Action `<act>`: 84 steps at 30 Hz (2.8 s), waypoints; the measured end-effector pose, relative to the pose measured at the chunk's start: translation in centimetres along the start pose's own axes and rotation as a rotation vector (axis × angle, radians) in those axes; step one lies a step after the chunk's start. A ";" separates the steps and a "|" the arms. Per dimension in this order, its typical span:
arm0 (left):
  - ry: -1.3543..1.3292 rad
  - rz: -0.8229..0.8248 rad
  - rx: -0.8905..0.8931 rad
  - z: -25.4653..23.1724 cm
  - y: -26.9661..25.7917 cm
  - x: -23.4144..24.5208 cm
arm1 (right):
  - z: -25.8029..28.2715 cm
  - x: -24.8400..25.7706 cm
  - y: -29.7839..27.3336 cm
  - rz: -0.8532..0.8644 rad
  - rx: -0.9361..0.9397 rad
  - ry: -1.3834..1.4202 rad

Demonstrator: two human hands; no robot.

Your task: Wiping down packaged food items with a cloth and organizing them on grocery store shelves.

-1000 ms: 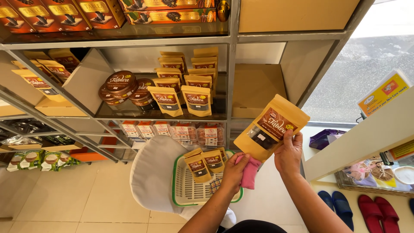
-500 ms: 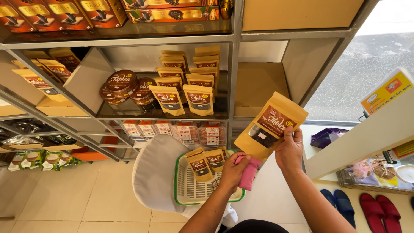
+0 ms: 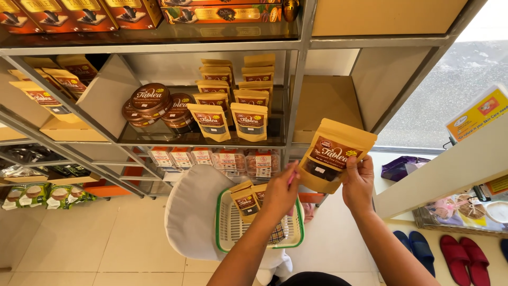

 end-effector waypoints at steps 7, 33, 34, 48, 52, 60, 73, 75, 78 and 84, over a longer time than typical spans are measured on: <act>-0.035 0.011 0.008 2.5 0.0 -1.2 | -1.3 0.5 -0.7 -0.046 -0.015 0.005; -0.264 -0.102 0.337 7.1 4.8 -9.6 | -6.5 6.5 4.9 -0.101 -0.188 -0.184; -0.262 -0.105 0.332 8.0 5.5 -10.3 | -7.0 7.1 6.1 -0.096 -0.185 -0.181; 0.051 -0.338 0.055 18.2 22.1 -15.5 | -6.6 7.0 26.4 0.071 0.479 -1.019; 0.070 -0.421 -0.039 19.0 26.8 -16.9 | -9.1 6.0 31.3 0.060 0.208 -0.782; 0.095 -0.353 0.109 21.6 34.7 -18.6 | -14.5 7.4 39.4 -0.164 0.075 -0.765; 0.090 -0.336 0.195 30.8 41.1 -23.2 | -17.0 8.0 44.7 -0.448 0.295 -0.908; 0.058 -0.369 0.275 31.4 41.1 -23.5 | -17.5 8.3 45.1 -0.404 0.331 -0.887; 0.030 -0.340 0.264 31.5 41.6 -23.9 | -16.7 7.8 44.2 -0.394 0.375 -0.987; 0.067 -0.294 0.042 35.8 43.9 -25.5 | -17.4 7.5 43.4 -0.355 0.347 -1.045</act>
Point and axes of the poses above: each hand's wrist, its own y-axis towards the middle knuckle, its own x-axis out of the back of the hand, z = x × y, the point moved 5 cm from there along y, towards the middle knuckle, and after that the axes turned 12 degrees about -y, right-handed, at the moved point
